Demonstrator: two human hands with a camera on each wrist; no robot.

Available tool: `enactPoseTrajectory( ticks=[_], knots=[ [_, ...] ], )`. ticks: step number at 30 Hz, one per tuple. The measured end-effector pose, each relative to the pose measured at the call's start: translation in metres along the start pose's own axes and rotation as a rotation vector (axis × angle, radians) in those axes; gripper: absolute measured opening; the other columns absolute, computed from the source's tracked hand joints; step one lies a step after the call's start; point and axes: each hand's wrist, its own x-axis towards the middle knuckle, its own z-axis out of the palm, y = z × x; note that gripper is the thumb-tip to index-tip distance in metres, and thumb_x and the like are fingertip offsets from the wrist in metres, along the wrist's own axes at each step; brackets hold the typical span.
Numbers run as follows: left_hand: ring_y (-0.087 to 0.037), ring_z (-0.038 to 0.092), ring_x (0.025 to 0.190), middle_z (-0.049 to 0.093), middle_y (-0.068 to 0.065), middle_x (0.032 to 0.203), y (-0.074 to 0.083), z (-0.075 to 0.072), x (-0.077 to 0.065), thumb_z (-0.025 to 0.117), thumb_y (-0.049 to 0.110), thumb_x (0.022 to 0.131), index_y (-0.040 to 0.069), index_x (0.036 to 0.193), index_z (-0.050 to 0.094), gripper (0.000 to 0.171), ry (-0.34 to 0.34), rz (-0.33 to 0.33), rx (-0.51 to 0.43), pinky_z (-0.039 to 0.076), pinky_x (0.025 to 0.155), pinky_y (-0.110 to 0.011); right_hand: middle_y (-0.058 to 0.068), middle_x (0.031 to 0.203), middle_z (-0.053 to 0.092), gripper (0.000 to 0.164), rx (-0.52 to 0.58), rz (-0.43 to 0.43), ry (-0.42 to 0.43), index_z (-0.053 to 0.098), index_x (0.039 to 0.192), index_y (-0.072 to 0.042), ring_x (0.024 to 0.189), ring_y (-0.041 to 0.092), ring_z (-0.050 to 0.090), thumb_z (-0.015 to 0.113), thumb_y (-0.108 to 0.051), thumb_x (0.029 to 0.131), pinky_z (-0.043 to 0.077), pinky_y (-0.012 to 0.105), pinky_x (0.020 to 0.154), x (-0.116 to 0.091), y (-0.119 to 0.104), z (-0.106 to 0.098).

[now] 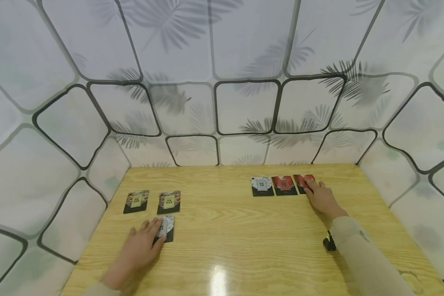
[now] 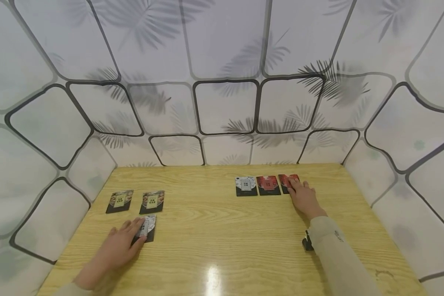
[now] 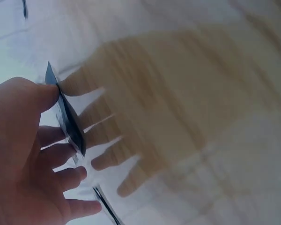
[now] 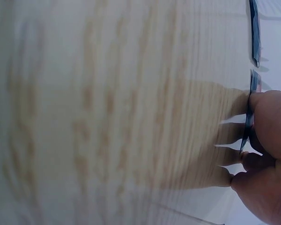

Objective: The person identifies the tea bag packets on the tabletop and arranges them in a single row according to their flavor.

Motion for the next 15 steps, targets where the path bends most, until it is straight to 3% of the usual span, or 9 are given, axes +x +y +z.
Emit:
enactPoseTrajectory(
  ticks=[8, 15],
  knots=[
    [-0.058, 0.044, 0.144, 0.05, -0.027, 0.158, 0.025, 0.002, 0.008, 0.056, 0.037, 0.109, 0.0, 0.157, 0.046, 0.062, -0.007, -0.002, -0.007, 0.032, 0.11, -0.083, 0.042, 0.154, 0.041, 0.051, -0.01, -0.005, 0.006, 0.04, 0.156, 0.008, 0.141, 0.071, 0.03, 0.042, -0.022, 0.115, 0.031, 0.084, 0.107, 0.002, 0.002, 0.001],
    [-0.058, 0.04, 0.148, 0.045, -0.028, 0.161, 0.037, 0.006, 0.014, 0.055, 0.039, 0.109, 0.001, 0.159, 0.045, 0.063, 0.013, 0.011, -0.002, 0.029, 0.114, -0.082, 0.042, 0.154, 0.041, 0.051, 0.004, -0.007, 0.002, 0.04, 0.156, 0.008, 0.141, 0.071, 0.03, 0.042, -0.022, 0.115, 0.031, 0.084, 0.107, 0.0, 0.001, -0.001]
  ],
)
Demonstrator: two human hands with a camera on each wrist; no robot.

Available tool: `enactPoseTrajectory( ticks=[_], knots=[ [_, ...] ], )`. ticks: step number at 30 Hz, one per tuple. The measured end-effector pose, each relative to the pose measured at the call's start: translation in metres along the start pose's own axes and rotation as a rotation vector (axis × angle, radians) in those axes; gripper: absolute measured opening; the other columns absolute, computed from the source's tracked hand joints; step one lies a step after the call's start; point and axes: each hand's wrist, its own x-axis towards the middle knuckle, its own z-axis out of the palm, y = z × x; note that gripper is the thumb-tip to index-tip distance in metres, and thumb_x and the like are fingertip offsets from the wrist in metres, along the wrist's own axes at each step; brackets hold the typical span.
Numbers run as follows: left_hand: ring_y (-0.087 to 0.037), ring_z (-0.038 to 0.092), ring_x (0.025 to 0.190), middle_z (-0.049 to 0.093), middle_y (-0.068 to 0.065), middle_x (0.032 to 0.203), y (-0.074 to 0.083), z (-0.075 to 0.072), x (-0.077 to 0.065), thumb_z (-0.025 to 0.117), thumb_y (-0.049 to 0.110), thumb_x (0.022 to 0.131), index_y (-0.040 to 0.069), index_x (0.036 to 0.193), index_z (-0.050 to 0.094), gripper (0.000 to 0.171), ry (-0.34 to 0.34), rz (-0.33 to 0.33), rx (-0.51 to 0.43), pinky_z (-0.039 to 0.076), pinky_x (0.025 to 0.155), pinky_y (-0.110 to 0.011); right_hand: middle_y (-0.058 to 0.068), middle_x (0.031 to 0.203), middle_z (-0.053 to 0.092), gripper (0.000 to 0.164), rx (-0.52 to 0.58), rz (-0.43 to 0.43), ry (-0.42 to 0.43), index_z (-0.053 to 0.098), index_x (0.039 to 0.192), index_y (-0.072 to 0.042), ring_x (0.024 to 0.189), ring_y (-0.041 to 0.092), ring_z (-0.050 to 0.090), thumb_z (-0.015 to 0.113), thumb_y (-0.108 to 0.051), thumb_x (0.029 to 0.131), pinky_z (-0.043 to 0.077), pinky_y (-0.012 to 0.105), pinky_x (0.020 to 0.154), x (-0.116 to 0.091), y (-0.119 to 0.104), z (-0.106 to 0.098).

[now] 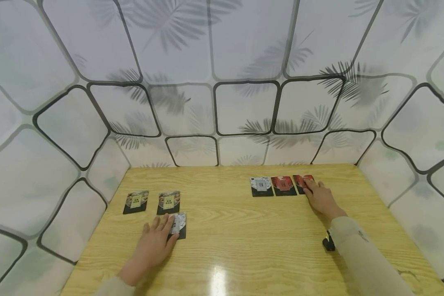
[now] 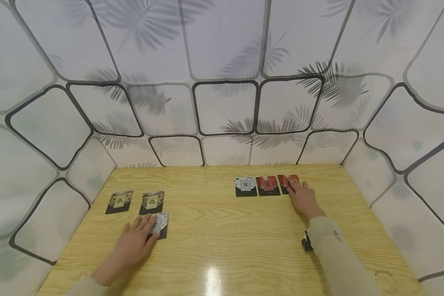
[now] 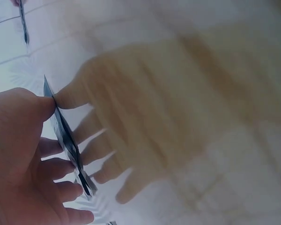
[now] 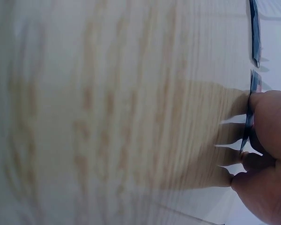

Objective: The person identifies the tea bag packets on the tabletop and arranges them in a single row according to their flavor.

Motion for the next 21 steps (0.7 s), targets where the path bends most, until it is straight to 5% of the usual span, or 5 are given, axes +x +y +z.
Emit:
enactPoseTrajectory(
  ticks=[21],
  knots=[
    [-0.051, 0.037, 0.153, 0.04, -0.027, 0.165, 0.03, 0.006, 0.034, 0.053, 0.04, 0.11, 0.004, 0.162, 0.041, 0.064, -0.002, 0.022, -0.039, 0.025, 0.119, -0.079, 0.042, 0.155, 0.039, 0.051, -0.019, 0.001, 0.01, 0.04, 0.156, 0.009, 0.141, 0.072, 0.031, 0.043, -0.02, 0.114, 0.032, 0.083, 0.107, -0.001, -0.002, 0.0]
  ],
)
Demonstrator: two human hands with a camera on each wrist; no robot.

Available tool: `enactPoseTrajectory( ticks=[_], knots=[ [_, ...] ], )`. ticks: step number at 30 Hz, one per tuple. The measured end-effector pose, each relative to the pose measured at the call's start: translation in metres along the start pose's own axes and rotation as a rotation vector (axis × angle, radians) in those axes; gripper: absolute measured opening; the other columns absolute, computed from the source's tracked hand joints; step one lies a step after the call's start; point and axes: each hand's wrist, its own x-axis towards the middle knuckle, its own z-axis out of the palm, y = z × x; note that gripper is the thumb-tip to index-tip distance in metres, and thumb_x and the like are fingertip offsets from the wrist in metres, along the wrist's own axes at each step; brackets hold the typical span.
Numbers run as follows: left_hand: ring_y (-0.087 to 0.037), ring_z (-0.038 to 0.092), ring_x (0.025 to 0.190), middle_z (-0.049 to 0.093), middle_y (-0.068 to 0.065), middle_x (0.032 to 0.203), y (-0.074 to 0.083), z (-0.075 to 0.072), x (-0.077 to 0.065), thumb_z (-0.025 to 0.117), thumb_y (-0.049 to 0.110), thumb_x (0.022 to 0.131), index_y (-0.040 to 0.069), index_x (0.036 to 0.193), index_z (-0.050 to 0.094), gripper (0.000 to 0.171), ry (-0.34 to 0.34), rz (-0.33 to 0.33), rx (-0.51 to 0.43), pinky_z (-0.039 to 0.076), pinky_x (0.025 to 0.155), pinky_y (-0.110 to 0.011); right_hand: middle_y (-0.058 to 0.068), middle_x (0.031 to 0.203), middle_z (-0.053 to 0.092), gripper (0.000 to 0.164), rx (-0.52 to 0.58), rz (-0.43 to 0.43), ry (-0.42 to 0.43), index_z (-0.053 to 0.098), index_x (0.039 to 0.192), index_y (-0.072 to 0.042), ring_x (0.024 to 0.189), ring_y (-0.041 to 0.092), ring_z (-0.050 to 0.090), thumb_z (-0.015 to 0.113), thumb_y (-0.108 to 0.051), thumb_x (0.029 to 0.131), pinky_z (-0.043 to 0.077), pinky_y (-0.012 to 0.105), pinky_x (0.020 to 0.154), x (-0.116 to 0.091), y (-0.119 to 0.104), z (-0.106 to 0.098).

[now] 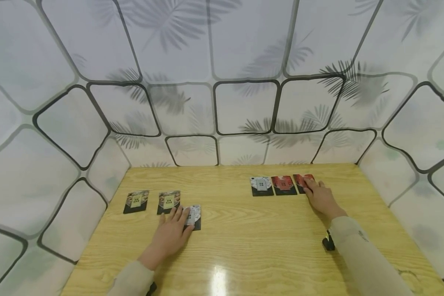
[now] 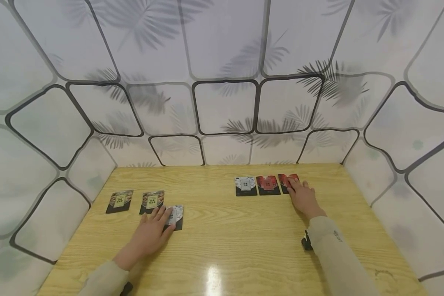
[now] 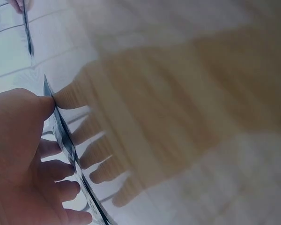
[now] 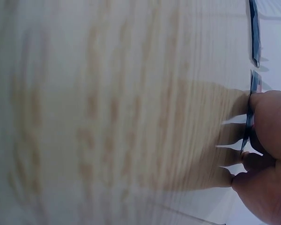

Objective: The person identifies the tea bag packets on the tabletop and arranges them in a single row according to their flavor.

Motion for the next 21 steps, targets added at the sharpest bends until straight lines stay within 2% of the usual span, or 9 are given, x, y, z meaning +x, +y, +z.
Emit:
enactPoseTrajectory(
  ticks=[8, 21],
  knots=[
    [-0.05, 0.037, 0.153, 0.043, -0.025, 0.164, 0.01, 0.004, 0.014, 0.053, 0.044, 0.11, -0.004, 0.16, 0.04, 0.07, -0.001, 0.004, 0.026, 0.026, 0.121, -0.076, 0.042, 0.155, 0.039, 0.051, 0.001, 0.004, -0.007, 0.039, 0.157, 0.009, 0.141, 0.072, 0.029, 0.043, -0.019, 0.114, 0.031, 0.084, 0.108, 0.0, -0.001, -0.002],
    [-0.048, 0.029, 0.158, 0.036, -0.025, 0.168, 0.022, 0.008, 0.037, 0.049, 0.046, 0.111, 0.0, 0.162, 0.036, 0.071, -0.035, 0.004, -0.008, 0.022, 0.124, -0.075, 0.043, 0.155, 0.038, 0.052, 0.014, 0.011, -0.017, 0.038, 0.157, 0.009, 0.143, 0.072, 0.027, 0.042, -0.021, 0.115, 0.03, 0.083, 0.109, 0.0, 0.001, -0.001]
  ],
)
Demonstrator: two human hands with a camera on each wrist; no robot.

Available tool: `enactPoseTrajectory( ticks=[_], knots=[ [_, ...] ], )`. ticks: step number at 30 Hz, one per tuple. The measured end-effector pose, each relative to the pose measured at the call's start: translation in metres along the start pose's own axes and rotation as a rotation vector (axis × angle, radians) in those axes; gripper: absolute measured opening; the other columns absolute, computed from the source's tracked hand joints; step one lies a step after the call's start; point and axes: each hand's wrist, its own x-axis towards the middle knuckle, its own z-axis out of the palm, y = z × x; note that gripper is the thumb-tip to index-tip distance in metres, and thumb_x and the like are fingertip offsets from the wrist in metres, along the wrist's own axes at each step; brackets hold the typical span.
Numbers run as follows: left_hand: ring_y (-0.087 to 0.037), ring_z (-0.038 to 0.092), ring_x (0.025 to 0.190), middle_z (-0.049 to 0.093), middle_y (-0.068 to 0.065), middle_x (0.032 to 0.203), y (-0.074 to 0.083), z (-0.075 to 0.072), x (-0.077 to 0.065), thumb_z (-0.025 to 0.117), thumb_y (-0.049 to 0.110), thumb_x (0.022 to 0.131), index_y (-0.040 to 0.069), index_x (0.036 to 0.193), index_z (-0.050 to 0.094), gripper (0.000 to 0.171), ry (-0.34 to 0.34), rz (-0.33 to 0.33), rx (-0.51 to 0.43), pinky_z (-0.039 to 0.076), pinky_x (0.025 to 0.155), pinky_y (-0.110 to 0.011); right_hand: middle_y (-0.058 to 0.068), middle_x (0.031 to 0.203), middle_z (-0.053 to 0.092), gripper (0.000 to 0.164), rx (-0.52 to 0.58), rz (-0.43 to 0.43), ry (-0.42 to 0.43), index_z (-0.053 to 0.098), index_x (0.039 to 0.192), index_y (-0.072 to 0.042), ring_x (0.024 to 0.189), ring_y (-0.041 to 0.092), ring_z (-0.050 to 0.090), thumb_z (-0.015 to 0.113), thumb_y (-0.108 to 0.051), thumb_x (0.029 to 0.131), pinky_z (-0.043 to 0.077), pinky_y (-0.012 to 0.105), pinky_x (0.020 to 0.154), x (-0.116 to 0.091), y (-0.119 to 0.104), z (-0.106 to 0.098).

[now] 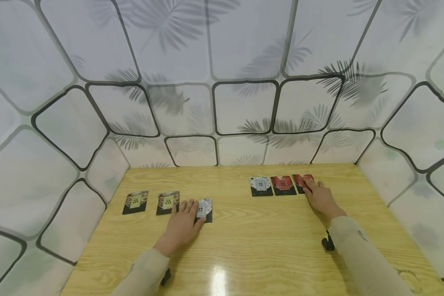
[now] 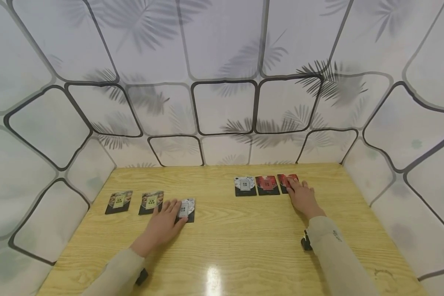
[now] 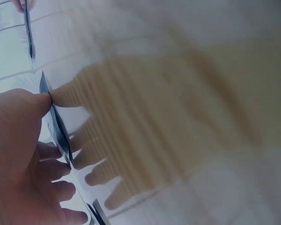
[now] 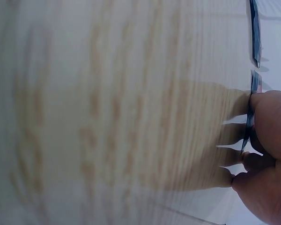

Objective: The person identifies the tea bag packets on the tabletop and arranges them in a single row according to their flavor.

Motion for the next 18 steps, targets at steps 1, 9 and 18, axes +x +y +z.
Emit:
enactPoseTrajectory(
  ticks=[1, 9, 18],
  knots=[
    [-0.048, 0.029, 0.158, 0.036, -0.024, 0.168, 0.001, 0.0, 0.002, 0.048, 0.046, 0.111, 0.0, 0.163, 0.036, 0.071, -0.003, -0.003, -0.002, 0.021, 0.125, -0.074, 0.043, 0.156, 0.037, 0.052, 0.007, 0.004, -0.005, 0.038, 0.158, 0.009, 0.143, 0.071, 0.026, 0.041, -0.022, 0.115, 0.028, 0.083, 0.11, 0.0, 0.0, 0.0],
    [-0.047, 0.028, 0.159, 0.033, -0.023, 0.17, 0.008, 0.005, 0.019, 0.046, 0.049, 0.111, 0.001, 0.164, 0.034, 0.072, -0.015, -0.019, -0.01, 0.021, 0.125, -0.074, 0.042, 0.157, 0.036, 0.053, 0.018, 0.018, -0.016, 0.037, 0.158, 0.009, 0.144, 0.071, 0.024, 0.041, -0.021, 0.115, 0.025, 0.084, 0.112, -0.002, -0.002, -0.002],
    [-0.047, 0.028, 0.158, 0.033, -0.024, 0.169, 0.016, 0.005, 0.033, 0.045, 0.049, 0.111, 0.0, 0.164, 0.034, 0.073, -0.019, -0.022, -0.001, 0.021, 0.125, -0.074, 0.041, 0.157, 0.037, 0.052, 0.016, 0.022, -0.01, 0.037, 0.158, 0.008, 0.145, 0.07, 0.025, 0.042, -0.021, 0.115, 0.025, 0.083, 0.113, -0.001, -0.002, 0.0]
  ],
)
